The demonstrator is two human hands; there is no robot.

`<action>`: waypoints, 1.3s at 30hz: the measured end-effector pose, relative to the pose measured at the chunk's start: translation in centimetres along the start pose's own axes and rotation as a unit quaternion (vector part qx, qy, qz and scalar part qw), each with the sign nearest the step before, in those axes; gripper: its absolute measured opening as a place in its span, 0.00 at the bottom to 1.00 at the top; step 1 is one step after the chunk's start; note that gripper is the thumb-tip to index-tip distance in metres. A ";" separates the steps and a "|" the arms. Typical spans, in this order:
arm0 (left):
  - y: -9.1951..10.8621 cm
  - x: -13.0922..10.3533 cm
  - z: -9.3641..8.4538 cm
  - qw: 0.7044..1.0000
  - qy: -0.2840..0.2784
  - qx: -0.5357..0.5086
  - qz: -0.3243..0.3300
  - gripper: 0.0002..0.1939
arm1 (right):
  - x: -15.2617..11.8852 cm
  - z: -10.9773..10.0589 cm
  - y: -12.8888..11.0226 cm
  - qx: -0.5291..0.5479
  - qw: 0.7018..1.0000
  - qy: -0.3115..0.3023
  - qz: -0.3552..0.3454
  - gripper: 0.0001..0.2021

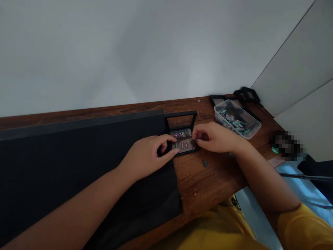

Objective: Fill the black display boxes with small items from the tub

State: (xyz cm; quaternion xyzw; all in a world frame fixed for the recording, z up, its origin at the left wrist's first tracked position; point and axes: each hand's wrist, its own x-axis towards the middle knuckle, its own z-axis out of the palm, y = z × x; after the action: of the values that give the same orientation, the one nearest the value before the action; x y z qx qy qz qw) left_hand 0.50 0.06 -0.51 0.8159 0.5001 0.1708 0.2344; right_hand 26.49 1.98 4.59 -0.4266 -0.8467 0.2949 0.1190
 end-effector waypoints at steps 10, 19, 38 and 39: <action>-0.1 0.0 0.0 1.000 -0.001 -0.002 0.000 0.23 | 0.8 1.0 1.4 -0.002 1.000 0.022 -0.018 0.08; -0.1 0.0 0.0 1.000 -0.006 -0.001 -0.001 0.23 | 0.5 0.6 1.4 -0.037 0.999 0.022 0.008 0.10; -0.1 0.0 0.1 1.000 0.000 -0.002 -0.001 0.22 | -0.5 0.2 -1.5 -0.050 0.998 -0.028 -0.011 0.05; -0.1 0.0 0.1 1.000 -0.001 -0.002 -0.003 0.22 | -0.4 0.4 -1.6 -0.058 0.998 -0.031 -0.010 0.04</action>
State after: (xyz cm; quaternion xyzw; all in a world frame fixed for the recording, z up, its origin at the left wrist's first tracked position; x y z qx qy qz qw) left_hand 0.44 0.06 -0.62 0.8139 0.5023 0.1704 0.2373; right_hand 25.50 0.77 5.25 -0.4148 -0.8700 0.2569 0.0708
